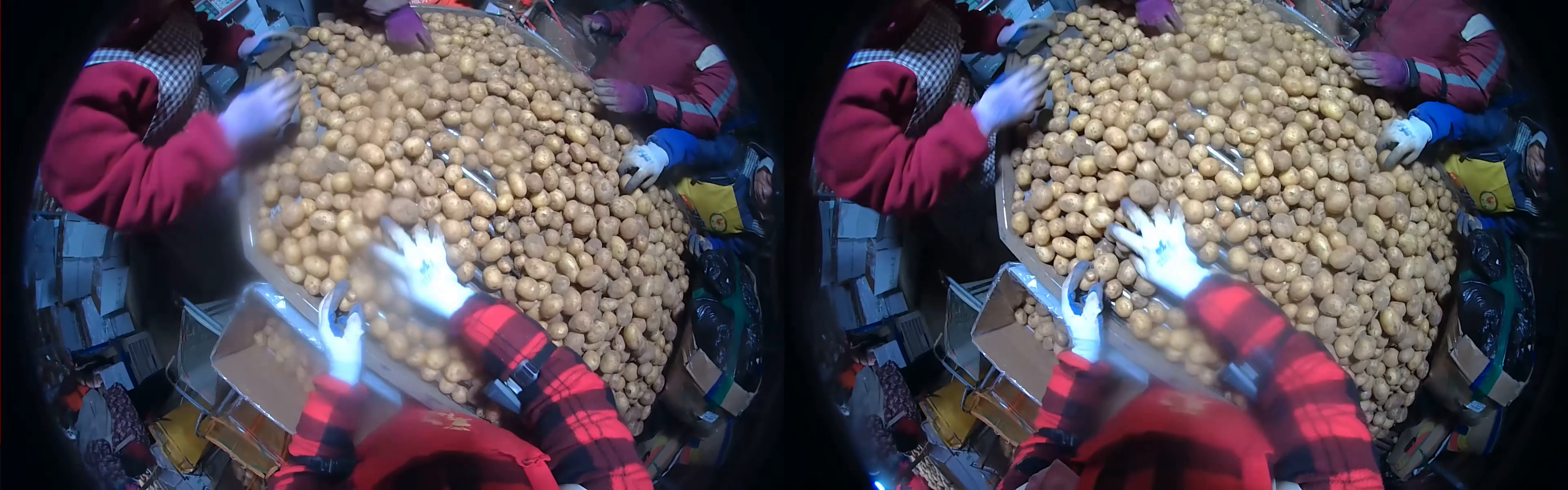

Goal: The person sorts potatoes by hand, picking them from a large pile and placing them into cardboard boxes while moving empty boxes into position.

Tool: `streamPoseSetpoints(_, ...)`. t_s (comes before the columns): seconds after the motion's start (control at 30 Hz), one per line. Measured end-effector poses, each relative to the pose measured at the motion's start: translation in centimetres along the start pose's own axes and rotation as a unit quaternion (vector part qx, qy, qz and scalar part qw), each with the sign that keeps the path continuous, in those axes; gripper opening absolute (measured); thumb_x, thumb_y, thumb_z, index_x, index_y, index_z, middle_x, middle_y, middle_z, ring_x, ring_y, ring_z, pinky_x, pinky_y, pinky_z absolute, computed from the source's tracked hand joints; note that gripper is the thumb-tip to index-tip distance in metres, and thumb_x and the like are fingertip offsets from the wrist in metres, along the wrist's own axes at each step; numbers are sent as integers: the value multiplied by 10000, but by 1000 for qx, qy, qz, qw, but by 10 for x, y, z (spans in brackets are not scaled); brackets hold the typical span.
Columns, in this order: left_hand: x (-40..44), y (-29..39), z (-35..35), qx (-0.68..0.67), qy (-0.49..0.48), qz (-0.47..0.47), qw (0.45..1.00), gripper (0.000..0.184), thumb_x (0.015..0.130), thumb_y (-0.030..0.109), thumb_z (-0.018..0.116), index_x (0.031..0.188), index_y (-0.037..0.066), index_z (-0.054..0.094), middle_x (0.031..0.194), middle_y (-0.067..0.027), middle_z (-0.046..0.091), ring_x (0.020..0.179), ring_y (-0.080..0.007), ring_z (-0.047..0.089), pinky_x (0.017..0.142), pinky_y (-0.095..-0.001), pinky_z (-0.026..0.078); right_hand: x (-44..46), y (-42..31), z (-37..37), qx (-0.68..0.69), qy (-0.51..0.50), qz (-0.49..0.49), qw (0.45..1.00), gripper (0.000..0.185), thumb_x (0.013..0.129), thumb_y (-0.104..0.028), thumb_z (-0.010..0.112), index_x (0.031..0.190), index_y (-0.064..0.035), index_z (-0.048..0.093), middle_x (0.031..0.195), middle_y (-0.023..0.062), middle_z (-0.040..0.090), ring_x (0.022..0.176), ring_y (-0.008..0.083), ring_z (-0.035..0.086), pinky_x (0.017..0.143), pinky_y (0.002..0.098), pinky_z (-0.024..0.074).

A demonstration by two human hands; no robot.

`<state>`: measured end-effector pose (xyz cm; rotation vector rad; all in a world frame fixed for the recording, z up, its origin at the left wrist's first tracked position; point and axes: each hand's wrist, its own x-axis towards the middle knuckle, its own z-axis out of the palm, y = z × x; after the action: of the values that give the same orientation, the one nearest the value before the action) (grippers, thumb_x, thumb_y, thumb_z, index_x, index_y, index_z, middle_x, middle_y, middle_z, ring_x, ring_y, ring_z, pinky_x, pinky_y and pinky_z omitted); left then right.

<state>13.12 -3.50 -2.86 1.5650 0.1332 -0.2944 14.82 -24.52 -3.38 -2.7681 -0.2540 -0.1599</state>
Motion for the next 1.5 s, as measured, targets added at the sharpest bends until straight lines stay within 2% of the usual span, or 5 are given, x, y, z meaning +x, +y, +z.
streamPoseSetpoints(0.4, 4, -26, 7, 238, 5, 223, 945, 443, 860, 111, 693, 1284, 16, 611, 1291, -161, 598, 1215, -327, 554, 1052, -452, 446, 113, 118, 11, -110, 93, 0, 990, 426, 886, -271, 652, 1310, -266, 612, 1439, 9, 526, 1110, 249, 574, 826, 466, 465)
streamPoseSetpoints(0.8, 0, -24, 5, 288, -4, 182, 940, 414, 875, 90, 681, 1274, 2, 608, 1321, -161, 579, 1243, -322, 541, 1057, -442, 448, 116, 263, -66, -188, 58, 44, 980, 572, 909, -438, 610, 1432, -218, 538, 1566, 111, 425, 1349, 339, 482, 1052, 566, 410)
streamPoseSetpoints(0.93, 0, -21, 4, 274, -9, 176, 945, 445, 881, 95, 678, 1308, -2, 597, 1323, -158, 575, 1245, -310, 544, 1064, -431, 443, 48, 241, -85, -250, 152, 99, 951, 597, 906, -402, 624, 1454, -192, 519, 1552, 145, 429, 1361, 397, 446, 1097, 598, 343)
streamPoseSetpoints(1.1, -2, -18, 7, 195, -4, 143, 970, 448, 925, 139, 657, 1342, -8, 586, 1332, -159, 583, 1237, -294, 551, 1067, -426, 435, -72, 130, -66, -245, -13, 115, 963, 568, 872, -235, 652, 1428, -188, 547, 1556, 184, 406, 1447, 386, 359, 1173, 696, 191)
streamPoseSetpoints(1.5, 5, -25, -3, -35, -65, 21, 997, 538, 1029, 332, 578, 1439, -1, 481, 1233, -131, 618, 1050, -202, 640, 896, -322, 548, -36, 69, -34, -178, 25, 101, 979, 394, 908, -241, 631, 1286, -132, 634, 1005, 111, 657, 998, 285, 590, 998, 519, 394)
